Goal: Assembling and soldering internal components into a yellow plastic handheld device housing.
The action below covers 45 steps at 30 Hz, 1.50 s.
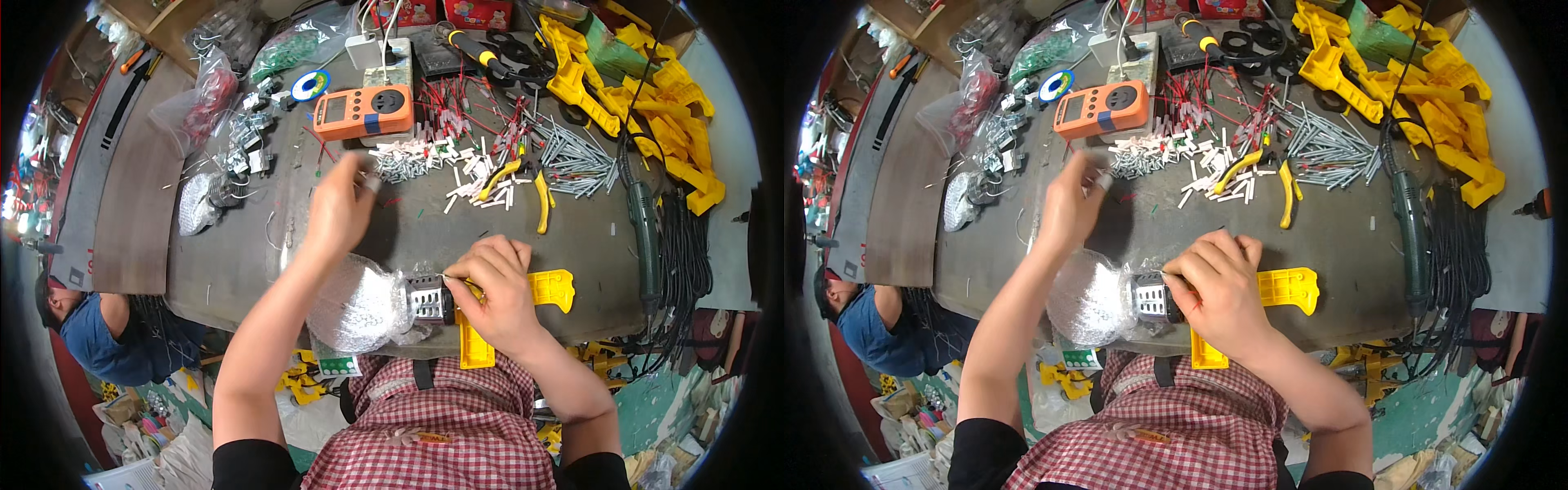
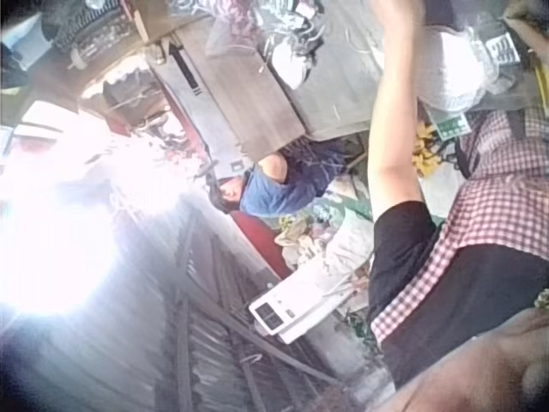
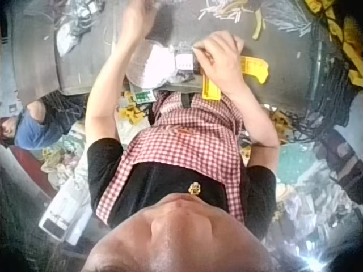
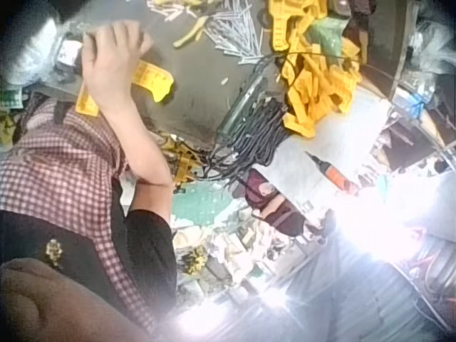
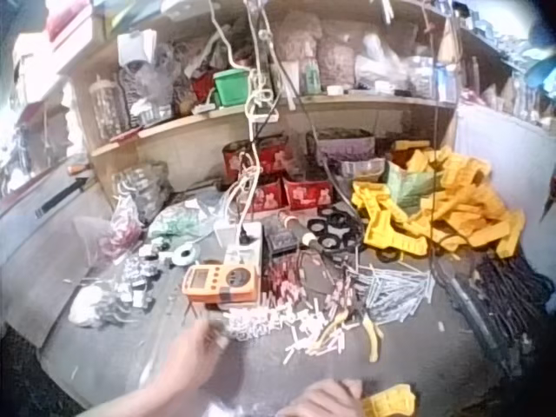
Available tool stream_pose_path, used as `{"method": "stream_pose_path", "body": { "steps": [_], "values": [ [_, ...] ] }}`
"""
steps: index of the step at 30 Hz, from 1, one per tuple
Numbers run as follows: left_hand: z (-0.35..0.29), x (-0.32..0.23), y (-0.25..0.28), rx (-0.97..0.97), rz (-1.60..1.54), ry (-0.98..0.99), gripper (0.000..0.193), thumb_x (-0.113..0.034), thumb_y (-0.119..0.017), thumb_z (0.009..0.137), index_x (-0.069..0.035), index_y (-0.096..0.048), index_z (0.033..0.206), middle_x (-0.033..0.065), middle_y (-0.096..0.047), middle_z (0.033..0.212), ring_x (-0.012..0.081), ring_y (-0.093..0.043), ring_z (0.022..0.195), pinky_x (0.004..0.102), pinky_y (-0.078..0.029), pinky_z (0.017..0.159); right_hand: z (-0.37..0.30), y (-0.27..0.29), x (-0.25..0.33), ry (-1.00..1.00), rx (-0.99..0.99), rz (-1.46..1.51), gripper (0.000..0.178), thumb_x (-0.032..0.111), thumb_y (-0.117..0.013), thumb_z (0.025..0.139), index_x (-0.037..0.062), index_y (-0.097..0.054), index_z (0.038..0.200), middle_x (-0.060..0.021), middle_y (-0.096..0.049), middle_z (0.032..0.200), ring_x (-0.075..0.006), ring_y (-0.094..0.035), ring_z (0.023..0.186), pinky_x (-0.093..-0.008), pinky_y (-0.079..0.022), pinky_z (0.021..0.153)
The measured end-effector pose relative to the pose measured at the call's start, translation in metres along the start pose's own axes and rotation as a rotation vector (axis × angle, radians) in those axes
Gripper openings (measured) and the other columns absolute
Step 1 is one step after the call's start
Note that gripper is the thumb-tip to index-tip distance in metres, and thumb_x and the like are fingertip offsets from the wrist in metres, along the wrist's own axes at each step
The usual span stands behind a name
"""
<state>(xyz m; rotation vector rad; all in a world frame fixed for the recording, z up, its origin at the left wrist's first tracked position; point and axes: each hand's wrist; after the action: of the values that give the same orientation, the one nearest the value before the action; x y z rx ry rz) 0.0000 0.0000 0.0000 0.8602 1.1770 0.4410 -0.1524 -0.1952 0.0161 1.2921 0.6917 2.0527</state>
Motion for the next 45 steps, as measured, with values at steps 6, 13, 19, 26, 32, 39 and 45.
{"method": "stream_pose_path", "body": {
  "steps": [6,13,19,26,32,39,45],
  "values": [
    [0.017,0.029,-0.003,-0.154,0.362,-0.395,0.029,0.007,-0.057,0.071,-0.004,-0.062,0.097,0.0115,-0.061,0.093,0.0328,-0.058,0.093,0.0411,-0.048,0.081,-0.01,0.005,-0.003,-0.099,-0.053,0.208,0.02,0.012,-0.067,0.079,0.0083,-0.067,0.099,-0.0018,-0.062,0.083,-0.0206,-0.057,0.086,-0.0353,-0.034,0.081],
    [-0.007,0.009,0.009,-0.091,0.212,-0.186,0.024,0.005,-0.057,0.074,0.0,-0.063,0.097,0.0157,-0.061,0.091,0.0361,-0.061,0.083,0.0411,-0.049,0.074,-0.008,0.001,-0.009,-0.105,-0.045,0.243,0.015,0.017,-0.07,0.078,0.009,-0.07,0.09,-0.002,-0.065,0.078,-0.0183,-0.058,0.082,-0.0346,-0.036,0.08],
    [-0.058,-0.038,0.005,0.187,-0.388,0.124,0.019,0.001,-0.059,0.08,0.001,-0.061,0.099,0.0112,-0.059,0.084,0.0213,-0.06,0.074,0.0301,-0.047,0.066,-0.004,0.0,-0.008,-0.145,-0.032,0.253,0.014,0.02,-0.07,0.077,0.0081,-0.07,0.085,-0.0026,-0.065,0.077,-0.0189,-0.058,0.08,-0.0347,-0.035,0.079],
    [-0.062,-0.038,0.012,0.321,-0.296,0.043,0.016,0.002,-0.053,0.09,0.003,-0.055,0.105,0.0063,-0.061,0.089,0.015,-0.064,0.082,0.0251,-0.051,0.071,-0.005,-0.002,-0.007,-0.172,-0.035,0.276,0.011,0.018,-0.069,0.078,0.0085,-0.068,0.084,-0.0018,-0.065,0.078,-0.0181,-0.058,0.081,-0.0345,-0.034,0.081],
    [-0.069,-0.045,0.007,0.286,-0.804,0.233,0.015,-0.003,-0.059,0.09,0.005,-0.059,0.102,0.0096,-0.065,0.09,0.0181,-0.066,0.083,0.0269,-0.054,0.07,-0.005,-0.003,-0.006,-0.175,-0.04,0.27,0.01,0.016,-0.069,0.078,0.0084,-0.067,0.083,-0.0016,-0.065,0.078,-0.018,-0.058,0.081,-0.0345,-0.034,0.081],
    [-0.07,-0.041,0.006,0.3,-0.797,0.272,0.015,-0.004,-0.063,0.087,0.003,-0.061,0.1,0.0089,-0.067,0.087,0.0159,-0.065,0.08,0.0267,-0.052,0.072,-0.006,-0.004,-0.007,-0.173,-0.057,0.27,0.009,0.015,-0.07,0.077,0.0084,-0.067,0.082,-0.0016,-0.065,0.077,-0.0179,-0.058,0.08,-0.0343,-0.034,0.08],
    [-0.07,-0.038,0.005,0.325,-0.94,0.306,0.016,0.0,-0.062,0.085,0.003,-0.06,0.101,0.0055,-0.066,0.092,0.0122,-0.063,0.085,0.0256,-0.05,0.078,-0.005,-0.004,-0.006,-0.16,-0.062,0.254,0.009,0.01,-0.07,0.075,0.0053,-0.067,0.082,-0.0039,-0.062,0.075,-0.0203,-0.058,0.077,-0.0322,-0.037,0.077]
  ]
}}
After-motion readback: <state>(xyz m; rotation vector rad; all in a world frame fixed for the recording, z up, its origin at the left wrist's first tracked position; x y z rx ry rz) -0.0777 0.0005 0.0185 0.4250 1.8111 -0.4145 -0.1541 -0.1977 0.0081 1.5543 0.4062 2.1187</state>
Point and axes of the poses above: each hand's wrist, its own z-axis towards the middle knuckle, its own y-axis out of the back of the hand, x = y × z
